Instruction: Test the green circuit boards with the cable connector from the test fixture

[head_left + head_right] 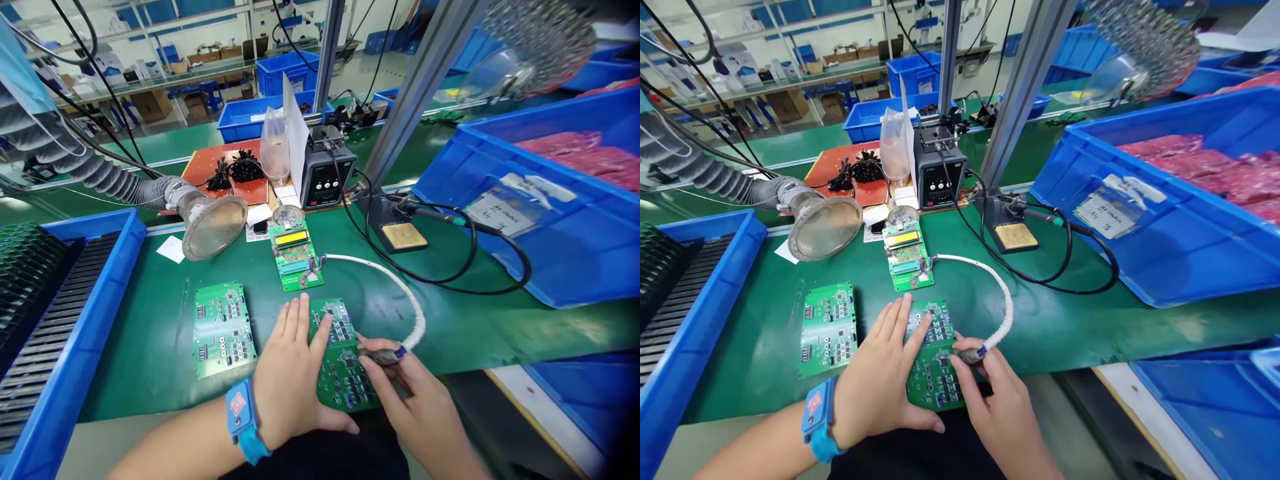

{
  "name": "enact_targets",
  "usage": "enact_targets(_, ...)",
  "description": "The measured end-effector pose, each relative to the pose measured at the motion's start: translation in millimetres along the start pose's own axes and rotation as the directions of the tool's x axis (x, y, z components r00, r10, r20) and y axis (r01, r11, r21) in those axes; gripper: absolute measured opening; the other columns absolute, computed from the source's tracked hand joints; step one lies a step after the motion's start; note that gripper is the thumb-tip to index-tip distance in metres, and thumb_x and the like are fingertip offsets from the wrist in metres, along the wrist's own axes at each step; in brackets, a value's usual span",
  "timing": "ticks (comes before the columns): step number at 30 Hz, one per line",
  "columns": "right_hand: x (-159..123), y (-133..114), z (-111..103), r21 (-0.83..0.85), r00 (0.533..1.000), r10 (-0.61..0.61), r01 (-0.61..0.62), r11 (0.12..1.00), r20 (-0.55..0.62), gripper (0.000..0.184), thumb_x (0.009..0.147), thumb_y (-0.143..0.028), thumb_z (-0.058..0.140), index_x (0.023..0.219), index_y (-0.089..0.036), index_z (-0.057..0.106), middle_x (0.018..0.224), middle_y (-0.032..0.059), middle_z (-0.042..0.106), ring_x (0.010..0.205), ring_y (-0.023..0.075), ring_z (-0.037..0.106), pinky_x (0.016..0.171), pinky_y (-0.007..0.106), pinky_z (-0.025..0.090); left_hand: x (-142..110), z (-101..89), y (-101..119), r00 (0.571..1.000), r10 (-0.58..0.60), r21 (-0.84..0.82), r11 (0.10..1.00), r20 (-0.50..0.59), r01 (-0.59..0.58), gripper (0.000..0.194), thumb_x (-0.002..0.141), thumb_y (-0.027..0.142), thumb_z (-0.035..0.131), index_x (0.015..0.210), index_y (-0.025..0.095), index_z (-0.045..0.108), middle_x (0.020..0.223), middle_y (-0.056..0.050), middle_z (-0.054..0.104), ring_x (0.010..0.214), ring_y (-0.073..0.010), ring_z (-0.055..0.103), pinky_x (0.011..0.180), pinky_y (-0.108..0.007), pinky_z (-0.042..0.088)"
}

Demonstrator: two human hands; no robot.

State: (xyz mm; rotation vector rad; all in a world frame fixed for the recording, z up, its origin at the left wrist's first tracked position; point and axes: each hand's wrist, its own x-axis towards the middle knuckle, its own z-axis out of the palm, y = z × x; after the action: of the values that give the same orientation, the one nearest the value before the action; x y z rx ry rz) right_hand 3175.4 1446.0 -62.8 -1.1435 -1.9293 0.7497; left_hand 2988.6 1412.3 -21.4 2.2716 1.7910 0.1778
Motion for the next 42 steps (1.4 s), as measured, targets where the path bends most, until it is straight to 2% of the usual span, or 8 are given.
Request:
enact_targets(10, 0.0, -5.1, -1.6, 0.040, 0.997, 0.082, -0.082, 0.996, 0.008, 0.012, 0.090, -0.030, 0.056, 0.098, -0.023, 0.060, 0.101, 0.0066, 0.071, 0.093, 0.0230, 0.069, 0.081, 0.031, 0.057, 3.8, -5.5, 1.6, 1.000, 0.002, 0.010, 1.000, 0.030, -0.002, 0.129, 0.045, 0.081, 0.073, 0.144, 0.009, 0.032, 0.150, -0.026, 0.022, 0.138, -0.0459, 0.018, 0.110, -0.059, 0.025)
enact_targets(16, 15.6, -12.6, -4.8, 0.330, 0.968, 0.243, -0.211, 0.920, -0.058, 0.019, 0.091, -0.035, 0.058, 0.104, -0.021, 0.058, 0.107, 0.0104, 0.070, 0.100, 0.0247, 0.067, 0.083, 0.035, 0.058, -1.4, -19.3, -6.6, 1.000, 0.017, 0.001, 1.000, -0.001, -0.017, 0.133, 0.037, 0.073, 0.082, 0.142, 0.008, 0.033, 0.146, -0.032, 0.025, 0.134, -0.0494, 0.026, 0.105, -0.065, 0.028)
enact_targets(22, 55.8, -3.2, 13.5, 0.374, 0.970, 0.245, -0.226, 0.899, -0.003, 0.030, 0.085, -0.044, 0.062, 0.100, -0.019, 0.058, 0.097, 0.0097, 0.071, 0.091, 0.0227, 0.069, 0.081, 0.036, 0.058, -46.4, -42.5, -77.6, 0.999, -0.011, 0.031, 0.999, -0.037, 0.012, 0.124, 0.053, 0.070, 0.079, 0.149, 0.018, 0.019, 0.148, -0.024, 0.023, 0.134, -0.0489, 0.025, 0.102, -0.066, 0.034)
enact_targets(25, 61.6, 4.7, 19.8, 0.361, 0.971, 0.239, -0.228, 0.904, 0.013, 0.029, 0.086, -0.043, 0.061, 0.101, -0.019, 0.057, 0.096, 0.0088, 0.070, 0.090, 0.0216, 0.068, 0.081, 0.035, 0.057, -68.6, -42.5, -120.8, 0.995, -0.096, 0.073, 0.993, 0.000, 0.096, 0.117, 0.063, 0.068, 0.074, 0.150, 0.023, 0.011, 0.149, -0.023, 0.022, 0.134, -0.0493, 0.024, 0.100, -0.065, 0.035)
enact_targets(28, 60.1, 9.5, 22.1, 0.329, 0.972, 0.237, -0.228, 0.916, 0.014, 0.025, 0.088, -0.039, 0.059, 0.104, -0.020, 0.057, 0.097, 0.0079, 0.069, 0.090, 0.0208, 0.067, 0.081, 0.034, 0.056, -77.5, -36.7, -140.6, 0.994, -0.104, 0.105, 0.989, 0.043, 0.099, 0.120, 0.063, 0.073, 0.071, 0.151, 0.026, 0.004, 0.151, -0.023, 0.015, 0.136, -0.0522, 0.016, 0.101, -0.069, 0.030)
enact_targets(33, 58.1, 9.4, 23.8, 0.230, 0.977, 0.213, -0.207, 0.951, -0.002, 0.022, 0.089, -0.036, 0.057, 0.105, -0.020, 0.058, 0.099, 0.0070, 0.067, 0.087, 0.0201, 0.066, 0.078, 0.034, 0.055, -53.3, -28.7, -92.8, 0.988, -0.027, 0.084, 0.996, -0.153, 0.040, 0.105, 0.073, 0.073, 0.060, 0.150, 0.020, 0.011, 0.155, -0.022, -0.002, 0.140, -0.0463, -0.006, 0.106, -0.071, 0.011)
enact_targets(37, 59.3, 5.9, 24.1, 0.172, 0.986, 0.162, -0.154, 0.973, -0.031, 0.018, 0.090, -0.032, 0.056, 0.103, -0.020, 0.058, 0.097, 0.0064, 0.067, 0.084, 0.0193, 0.066, 0.078, 0.032, 0.055, -22.1, -12.9, -35.5, 0.973, 0.229, -0.097, 0.968, -0.031, -0.231, 0.098, 0.072, 0.078, 0.054, 0.144, 0.017, 0.029, 0.155, -0.018, 0.015, 0.142, -0.0394, 0.001, 0.110, -0.066, 0.015)
enact_targets(42, 62.8, 3.6, 23.0, 0.098, 0.995, 0.097, -0.094, 0.991, -0.024, 0.018, 0.088, -0.032, 0.057, 0.101, -0.019, 0.058, 0.093, 0.0072, 0.068, 0.082, 0.0212, 0.068, 0.076, 0.034, 0.056, -9.7, 11.7, -15.0, 0.977, 0.212, -0.163, 0.964, -0.006, -0.211, 0.086, 0.078, 0.065, 0.063, 0.141, 0.014, 0.036, 0.154, -0.018, 0.018, 0.142, -0.0395, 0.004, 0.110, -0.065, 0.021)
